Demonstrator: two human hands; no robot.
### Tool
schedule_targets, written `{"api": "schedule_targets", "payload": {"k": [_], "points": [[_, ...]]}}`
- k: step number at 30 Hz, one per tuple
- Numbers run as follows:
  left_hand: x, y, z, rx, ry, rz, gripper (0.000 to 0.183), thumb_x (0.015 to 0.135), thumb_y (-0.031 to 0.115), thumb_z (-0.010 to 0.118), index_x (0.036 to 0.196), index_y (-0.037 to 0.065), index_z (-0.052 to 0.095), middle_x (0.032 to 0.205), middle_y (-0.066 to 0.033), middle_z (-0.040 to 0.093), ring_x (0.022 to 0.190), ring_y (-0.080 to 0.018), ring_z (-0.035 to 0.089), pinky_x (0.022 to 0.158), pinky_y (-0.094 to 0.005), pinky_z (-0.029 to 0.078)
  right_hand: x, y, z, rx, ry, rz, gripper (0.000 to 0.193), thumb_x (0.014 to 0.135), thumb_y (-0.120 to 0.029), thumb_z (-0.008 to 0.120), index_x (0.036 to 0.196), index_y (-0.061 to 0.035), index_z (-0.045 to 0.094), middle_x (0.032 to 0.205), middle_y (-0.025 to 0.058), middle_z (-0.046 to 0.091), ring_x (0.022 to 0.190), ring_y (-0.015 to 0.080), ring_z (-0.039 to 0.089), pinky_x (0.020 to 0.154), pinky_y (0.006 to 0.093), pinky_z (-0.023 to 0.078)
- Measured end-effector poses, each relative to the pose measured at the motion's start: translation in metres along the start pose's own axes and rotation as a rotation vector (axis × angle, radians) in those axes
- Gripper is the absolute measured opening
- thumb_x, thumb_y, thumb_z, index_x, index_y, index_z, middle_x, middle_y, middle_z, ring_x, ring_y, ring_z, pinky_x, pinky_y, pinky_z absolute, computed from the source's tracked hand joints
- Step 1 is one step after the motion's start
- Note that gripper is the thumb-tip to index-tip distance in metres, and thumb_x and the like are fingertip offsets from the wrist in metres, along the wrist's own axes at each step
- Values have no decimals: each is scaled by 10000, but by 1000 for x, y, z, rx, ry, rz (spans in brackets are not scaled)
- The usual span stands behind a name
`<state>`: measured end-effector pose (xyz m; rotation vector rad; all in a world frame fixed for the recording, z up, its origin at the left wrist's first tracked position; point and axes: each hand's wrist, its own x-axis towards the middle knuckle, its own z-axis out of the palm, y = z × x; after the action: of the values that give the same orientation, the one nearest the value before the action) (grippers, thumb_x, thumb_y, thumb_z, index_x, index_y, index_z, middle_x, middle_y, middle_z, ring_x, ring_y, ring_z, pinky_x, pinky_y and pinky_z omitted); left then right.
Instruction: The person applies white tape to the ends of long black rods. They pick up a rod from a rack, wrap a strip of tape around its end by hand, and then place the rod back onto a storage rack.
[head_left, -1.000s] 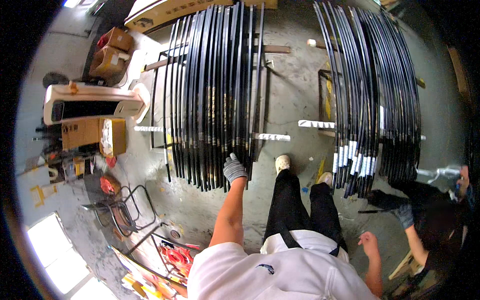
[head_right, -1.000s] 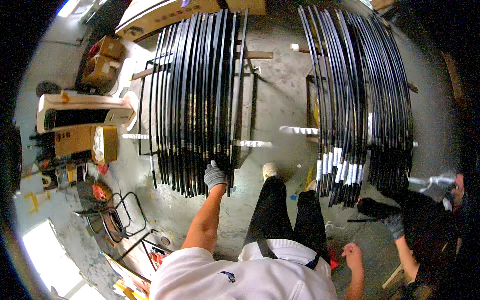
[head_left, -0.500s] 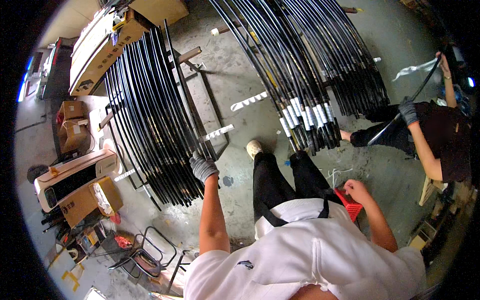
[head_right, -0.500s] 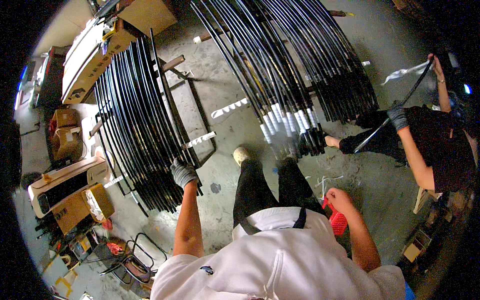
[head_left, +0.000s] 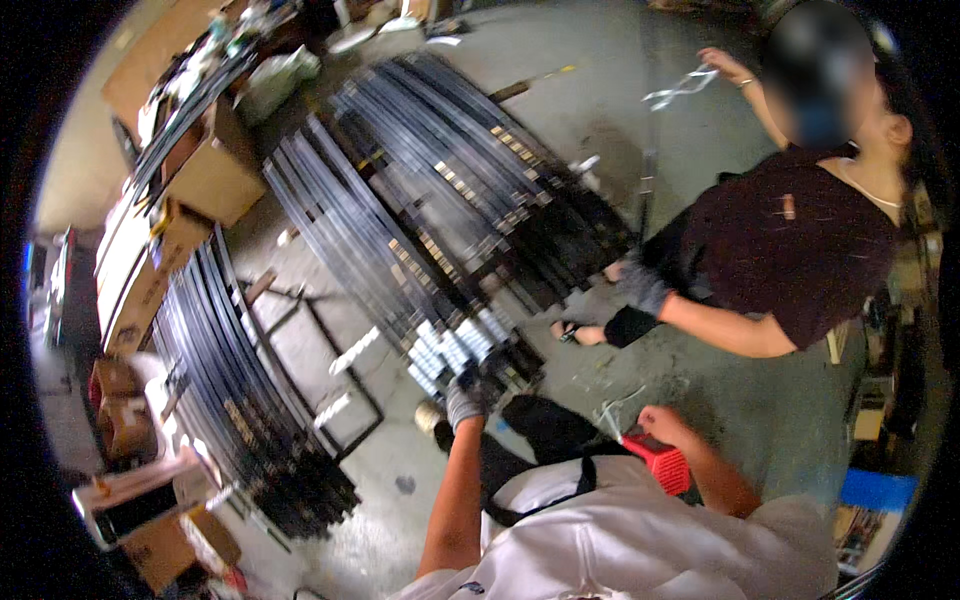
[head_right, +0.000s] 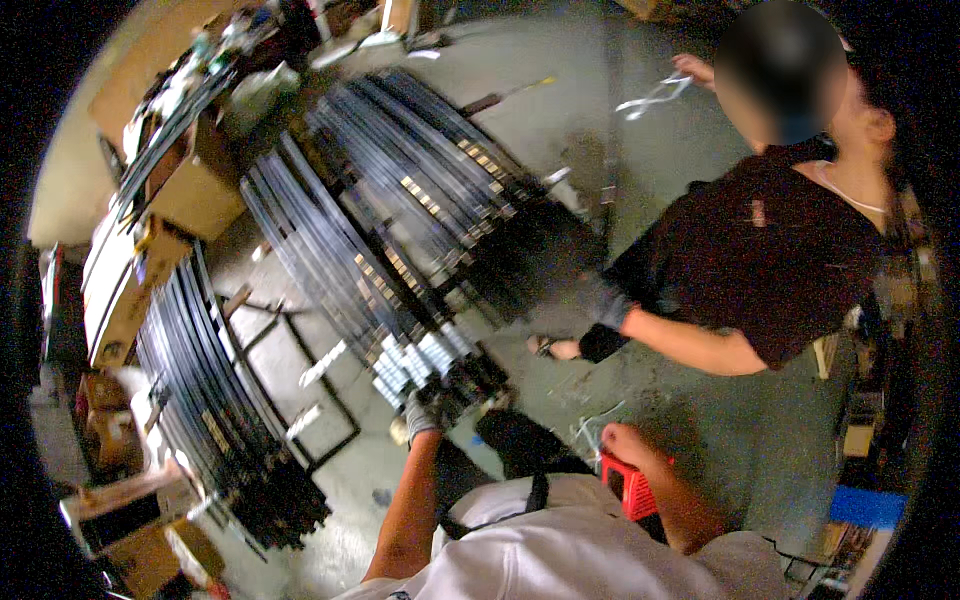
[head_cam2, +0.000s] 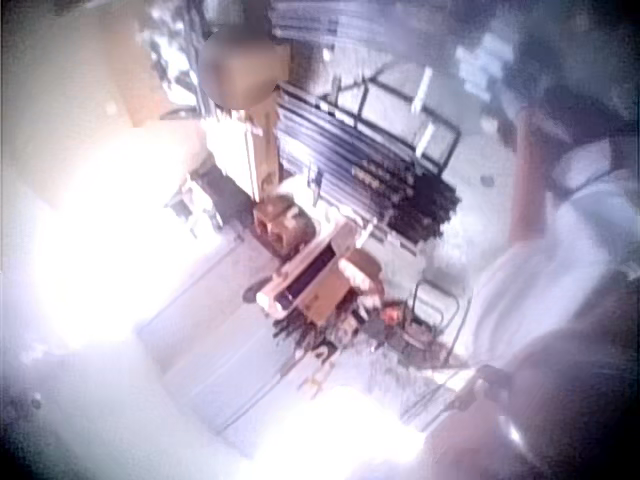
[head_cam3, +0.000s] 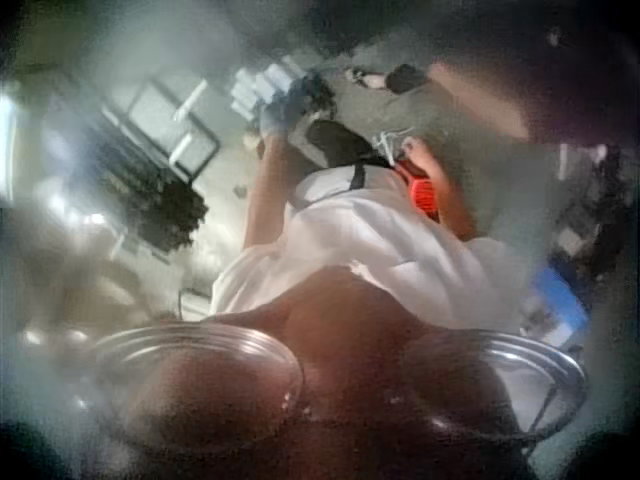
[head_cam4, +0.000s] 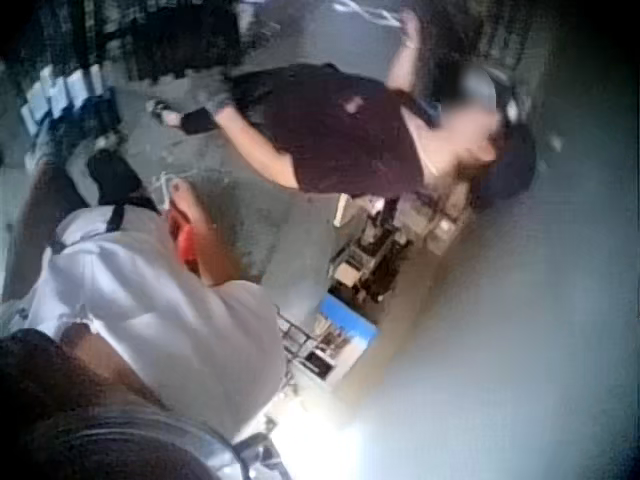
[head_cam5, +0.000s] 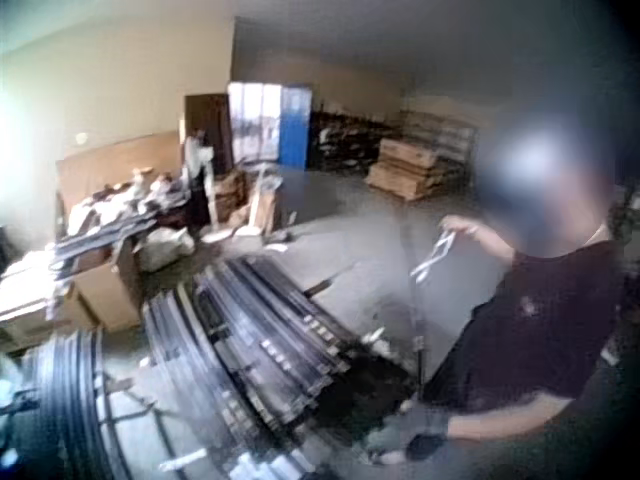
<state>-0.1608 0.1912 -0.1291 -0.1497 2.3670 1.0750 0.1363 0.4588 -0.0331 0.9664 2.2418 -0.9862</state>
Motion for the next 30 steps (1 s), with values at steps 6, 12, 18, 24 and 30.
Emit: {"api": "schedule_targets", "payload": {"k": [6,12,18,24,30], "points": [[27,-15,68,5,262,-91,379,653,224,748,921,0,601,851,-163,633,792,-299,597,735,-381,459,3,114,12,171,-86,83,75,798,-66,534,856,-30,565,697,74,587,602,168,571,575,320,464],[4,38,32,107,243,-102,486,620,413,751,856,1,649,821,-150,655,816,-287,612,803,-352,448,20,175,34,-276,-51,-218,79,796,-122,553,854,-73,577,737,69,588,588,187,567,531,353,460],[29,-45,51,-5,224,-309,629,644,343,728,1136,22,502,1109,-219,542,1036,-347,519,867,-395,422,47,166,18,55,-4,-314,106,802,-172,535,791,-70,563,704,73,565,591,214,546,502,365,425],[9,-24,50,-6,239,-311,575,640,384,718,1061,30,548,1069,-210,559,1041,-363,507,879,-385,410,53,132,-2,522,-151,176,140,830,-153,466,751,-68,544,631,34,545,510,157,509,407,292,372],[0,39,61,172,164,-459,977,620,525,696,1362,81,243,1400,-165,260,1280,-311,278,1046,-345,267,49,110,-32,162,-24,-37,88,822,-92,493,776,-62,562,636,20,527,555,123,506,455,293,430]]}}
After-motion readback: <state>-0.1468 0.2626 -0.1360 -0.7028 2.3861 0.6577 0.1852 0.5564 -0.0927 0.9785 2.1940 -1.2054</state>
